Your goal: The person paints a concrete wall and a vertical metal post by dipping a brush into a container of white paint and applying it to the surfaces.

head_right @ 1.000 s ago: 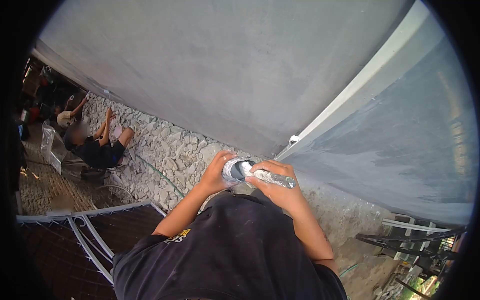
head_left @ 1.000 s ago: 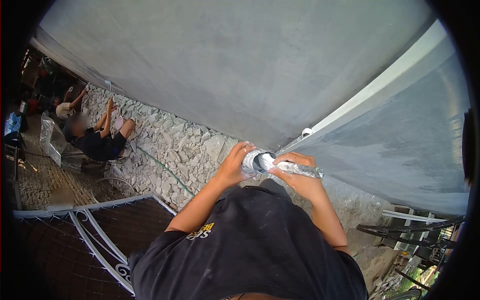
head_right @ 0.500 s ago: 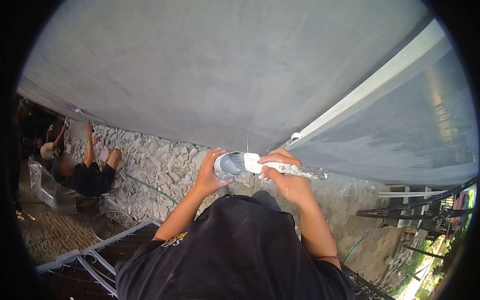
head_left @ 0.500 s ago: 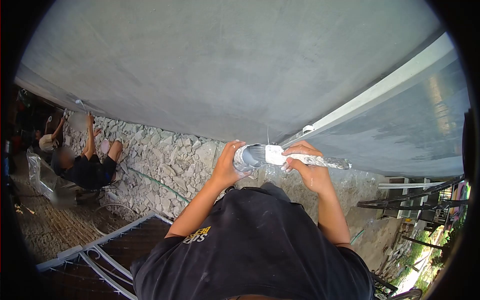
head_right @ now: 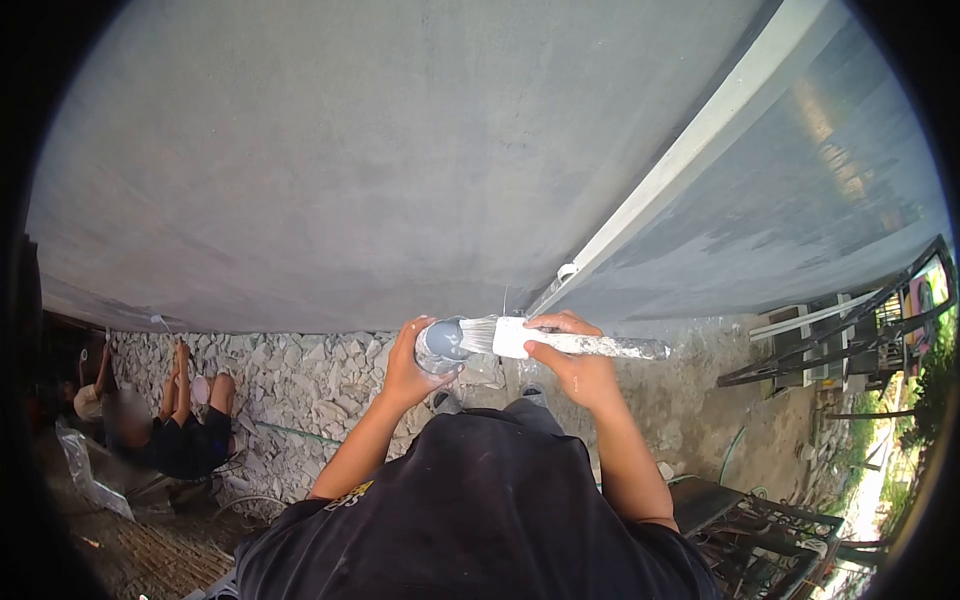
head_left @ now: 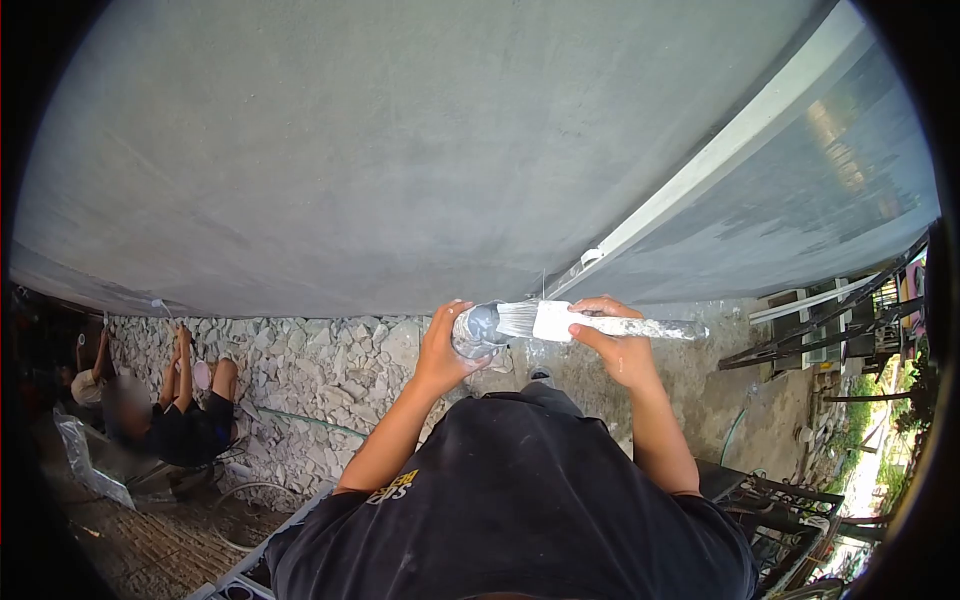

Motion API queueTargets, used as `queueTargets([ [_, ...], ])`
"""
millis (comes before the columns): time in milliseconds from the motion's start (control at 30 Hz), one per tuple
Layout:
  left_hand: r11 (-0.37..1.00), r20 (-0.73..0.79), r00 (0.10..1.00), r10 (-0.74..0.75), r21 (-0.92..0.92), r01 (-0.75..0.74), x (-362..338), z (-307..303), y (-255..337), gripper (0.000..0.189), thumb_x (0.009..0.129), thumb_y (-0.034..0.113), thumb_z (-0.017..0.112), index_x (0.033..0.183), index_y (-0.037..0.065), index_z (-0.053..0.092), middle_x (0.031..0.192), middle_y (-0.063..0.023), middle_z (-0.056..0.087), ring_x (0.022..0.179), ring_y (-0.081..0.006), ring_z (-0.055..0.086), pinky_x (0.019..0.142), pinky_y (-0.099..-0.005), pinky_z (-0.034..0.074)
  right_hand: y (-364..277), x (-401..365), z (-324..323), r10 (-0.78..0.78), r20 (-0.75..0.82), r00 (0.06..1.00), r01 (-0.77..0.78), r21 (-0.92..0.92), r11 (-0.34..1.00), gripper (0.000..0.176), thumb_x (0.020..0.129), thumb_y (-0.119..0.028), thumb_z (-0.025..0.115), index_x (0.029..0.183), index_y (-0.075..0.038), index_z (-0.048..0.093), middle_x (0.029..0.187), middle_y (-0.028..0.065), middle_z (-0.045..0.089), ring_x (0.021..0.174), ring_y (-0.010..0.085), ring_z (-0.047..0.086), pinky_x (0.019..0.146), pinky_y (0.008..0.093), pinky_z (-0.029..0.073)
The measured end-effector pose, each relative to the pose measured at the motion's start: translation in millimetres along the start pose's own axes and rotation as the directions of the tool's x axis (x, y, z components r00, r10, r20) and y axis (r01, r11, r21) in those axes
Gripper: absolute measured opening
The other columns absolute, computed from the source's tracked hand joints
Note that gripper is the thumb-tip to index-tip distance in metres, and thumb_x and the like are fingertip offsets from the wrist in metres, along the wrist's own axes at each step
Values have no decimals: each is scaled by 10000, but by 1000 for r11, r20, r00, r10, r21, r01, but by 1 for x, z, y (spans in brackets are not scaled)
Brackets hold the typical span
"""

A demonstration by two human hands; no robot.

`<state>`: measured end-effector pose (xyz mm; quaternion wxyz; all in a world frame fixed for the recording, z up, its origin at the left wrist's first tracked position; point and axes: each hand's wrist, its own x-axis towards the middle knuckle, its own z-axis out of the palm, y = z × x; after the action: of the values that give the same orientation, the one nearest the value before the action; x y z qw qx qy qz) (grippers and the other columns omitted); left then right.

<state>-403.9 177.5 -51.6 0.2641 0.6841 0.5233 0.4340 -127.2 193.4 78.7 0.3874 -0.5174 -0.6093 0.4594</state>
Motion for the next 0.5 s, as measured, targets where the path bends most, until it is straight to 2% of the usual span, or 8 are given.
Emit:
queueTargets([
  [33, 1000, 11, 1000, -2, -9, 2, 2, -2, 1, 849, 616, 214, 966, 1330, 47, 539, 1292, -191, 603, 1193, -380, 620, 1011, -438, 509, 2, 0, 0, -86, 1, 996, 86, -52, 995, 190, 903, -86, 750, 1065, 12, 735, 999, 92, 728, 910, 160, 682, 805, 293, 533],
  [67, 1000, 16, 1000, -1, -10, 1, 3, -3, 2, 849, 616, 214, 966, 1330, 47, 539, 1292, -191, 603, 1193, -380, 620, 1011, -438, 509, 0, 0, 1, -83, -3, 997, 83, -51, 995, 190, 903, -86, 750, 1065, 12, 735, 999, 92, 728, 910, 160, 682, 805, 293, 533],
  [133, 998, 42, 999, -20, -60, 22, 7, -7, 3, 881, 597, 161, 965, 1356, 61, 529, 1353, -202, 559, 1280, -407, 565, 1061, -461, 485, -10, -1, 3, 188, 48, 981, -194, 216, 957, 202, 927, -65, 704, 1098, 39, 733, 1028, 116, 727, 932, 173, 698, 824, 293, 571],
  [233, 997, 57, 998, 15, -76, -10, 10, -8, -2, 885, 595, 153, 965, 1357, 61, 525, 1343, -199, 563, 1277, -404, 568, 1059, -457, 486, -17, -2, 5, 242, 40, 969, -244, 273, 931, 195, 945, -55, 671, 1096, 55, 724, 1046, 122, 729, 942, 176, 707, 830, 295, 602],
  [367, 995, 74, 997, -24, -94, 31, 11, -13, -6, 881, 597, 146, 963, 1355, 57, 521, 1332, -193, 568, 1273, -401, 570, 1058, -451, 484, -18, -3, 5, 233, 7, 972, -228, 254, 940, 193, 945, -51, 673, 1095, 60, 721, 1049, 119, 729, 925, 181, 708, 814, 301, 610],
  [433, 992, 76, 996, -42, -117, 51, 13, -10, -10, 878, 600, 145, 960, 1354, 54, 519, 1329, -190, 569, 1270, -398, 570, 1061, -447, 481, -19, -3, 3, 168, 15, 986, -166, 248, 954, 190, 950, -53, 672, 1096, 60, 718, 1034, 122, 728, 911, 183, 710, 816, 307, 611],
  [500, 996, 68, 998, -3, -94, 10, 17, -9, -9, 863, 616, 192, 964, 1341, 41, 522, 1310, -192, 585, 1221, -387, 600, 1031, -444, 496, -19, -3, 5, 181, 20, 983, -180, 276, 944, 188, 951, -53, 672, 1094, 60, 718, 1032, 125, 727, 911, 184, 710, 810, 306, 611],
])
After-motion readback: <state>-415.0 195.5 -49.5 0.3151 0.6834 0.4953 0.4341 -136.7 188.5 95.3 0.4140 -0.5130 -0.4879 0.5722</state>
